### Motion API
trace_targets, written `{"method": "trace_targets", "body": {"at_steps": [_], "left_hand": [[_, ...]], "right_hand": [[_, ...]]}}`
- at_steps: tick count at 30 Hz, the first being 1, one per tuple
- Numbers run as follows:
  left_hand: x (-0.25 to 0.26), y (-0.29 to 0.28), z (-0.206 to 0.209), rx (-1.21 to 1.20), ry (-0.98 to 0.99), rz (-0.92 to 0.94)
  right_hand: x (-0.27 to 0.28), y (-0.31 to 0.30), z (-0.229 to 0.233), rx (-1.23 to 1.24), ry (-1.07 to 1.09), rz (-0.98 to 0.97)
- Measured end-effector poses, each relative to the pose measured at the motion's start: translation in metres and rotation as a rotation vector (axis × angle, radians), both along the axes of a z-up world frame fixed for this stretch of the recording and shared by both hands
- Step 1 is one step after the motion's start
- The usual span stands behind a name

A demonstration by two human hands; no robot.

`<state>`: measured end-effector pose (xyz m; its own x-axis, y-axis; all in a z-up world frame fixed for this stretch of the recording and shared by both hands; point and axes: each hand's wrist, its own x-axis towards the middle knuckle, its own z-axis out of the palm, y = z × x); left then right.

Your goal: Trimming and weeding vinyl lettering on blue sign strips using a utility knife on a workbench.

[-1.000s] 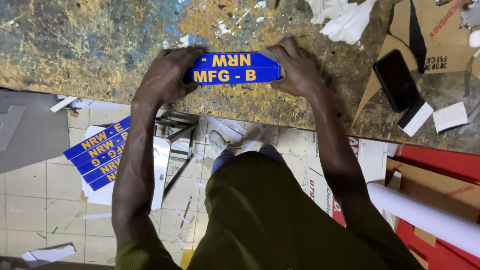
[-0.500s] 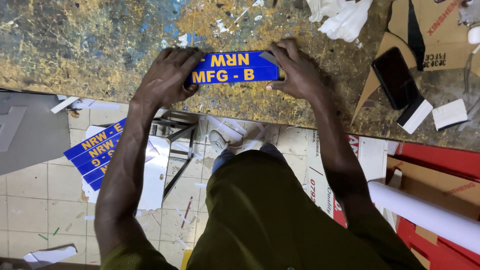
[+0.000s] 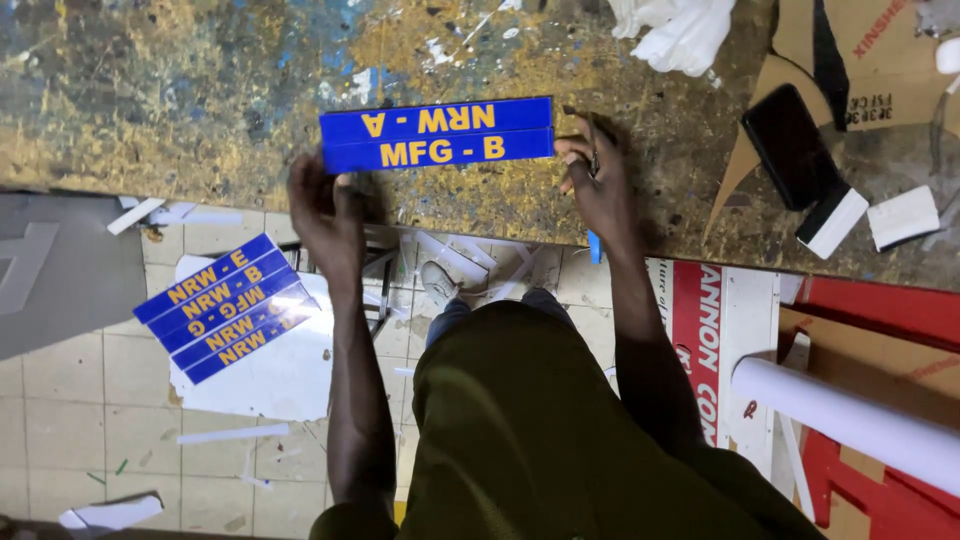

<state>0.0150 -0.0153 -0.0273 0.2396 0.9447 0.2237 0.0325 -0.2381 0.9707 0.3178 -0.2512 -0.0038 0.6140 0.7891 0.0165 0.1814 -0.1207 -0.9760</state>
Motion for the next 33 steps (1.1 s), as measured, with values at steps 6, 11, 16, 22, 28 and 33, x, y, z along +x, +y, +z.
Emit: {"method": "trace_targets", "body": {"at_steps": [6,11,16,22,28,33], "left_hand": [[0.005,-0.007,0.031,-0.037,0.096,0.017],[0.005,-0.001,0.048,-0.038,0.111,-0.004],[-0.004,0.012,0.045,-0.035,0.141,-0.020],[-0.006,0.032,0.025,-0.037,0.106,-0.052],[-0.001,0.035,0.018,-0.051,0.060,-0.063],[0.001,0.036,0.011,-0.025,0.089,-0.062]], "right_hand": [[-0.024,0.008,0.039,-0.033,-0.040,-0.013],[-0.020,0.006,0.029,-0.010,-0.064,-0.031],[-0.027,0.011,0.051,-0.003,-0.057,-0.031],[-0.004,0.014,0.003,0.076,0.033,-0.054],[0.004,0.023,-0.007,0.116,0.076,-0.050],[0.000,0.024,0.005,0.108,0.067,-0.039]]}}
